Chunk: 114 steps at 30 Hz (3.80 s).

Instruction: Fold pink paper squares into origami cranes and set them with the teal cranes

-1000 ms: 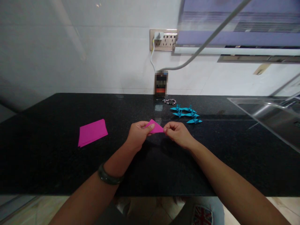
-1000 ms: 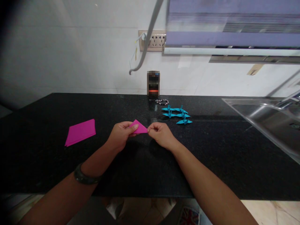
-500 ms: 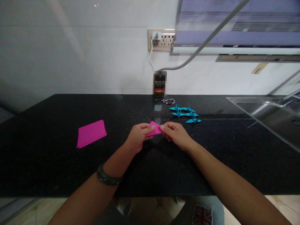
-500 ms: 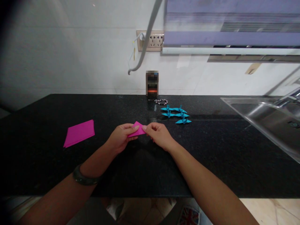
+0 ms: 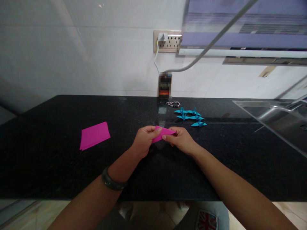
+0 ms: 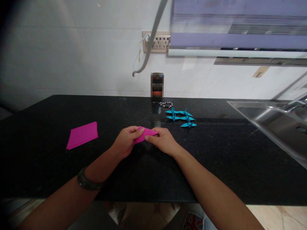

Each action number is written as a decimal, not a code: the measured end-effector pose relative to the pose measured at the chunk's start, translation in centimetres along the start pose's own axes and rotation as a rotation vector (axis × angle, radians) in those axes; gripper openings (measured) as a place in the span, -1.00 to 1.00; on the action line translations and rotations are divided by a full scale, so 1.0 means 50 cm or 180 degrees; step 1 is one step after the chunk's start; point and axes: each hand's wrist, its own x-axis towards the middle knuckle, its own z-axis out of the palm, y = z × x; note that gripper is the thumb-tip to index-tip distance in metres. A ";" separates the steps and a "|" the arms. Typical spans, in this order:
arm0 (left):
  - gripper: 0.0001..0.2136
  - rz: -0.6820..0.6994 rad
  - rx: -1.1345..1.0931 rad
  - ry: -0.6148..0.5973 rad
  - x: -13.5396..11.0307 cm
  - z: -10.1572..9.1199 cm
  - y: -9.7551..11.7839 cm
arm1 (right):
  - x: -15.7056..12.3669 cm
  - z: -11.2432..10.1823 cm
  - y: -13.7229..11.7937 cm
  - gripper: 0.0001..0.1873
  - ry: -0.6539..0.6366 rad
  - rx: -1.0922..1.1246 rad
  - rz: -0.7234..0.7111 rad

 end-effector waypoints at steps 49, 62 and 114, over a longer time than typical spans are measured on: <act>-0.74 0.0134 0.0136 0.0585 0.021 -0.030 0.015 | 0.012 -0.040 -0.007 -0.84 0.0215 -0.0232 0.0119; -0.82 -0.0398 0.0014 -0.0669 0.003 -0.012 -0.004 | 0.003 -0.010 -0.001 -0.67 0.0060 0.0912 -0.0090; -0.65 -0.0877 0.0580 -0.0615 -0.007 -0.002 0.001 | 0.001 -0.007 0.012 -0.77 0.0660 -0.1604 -0.1299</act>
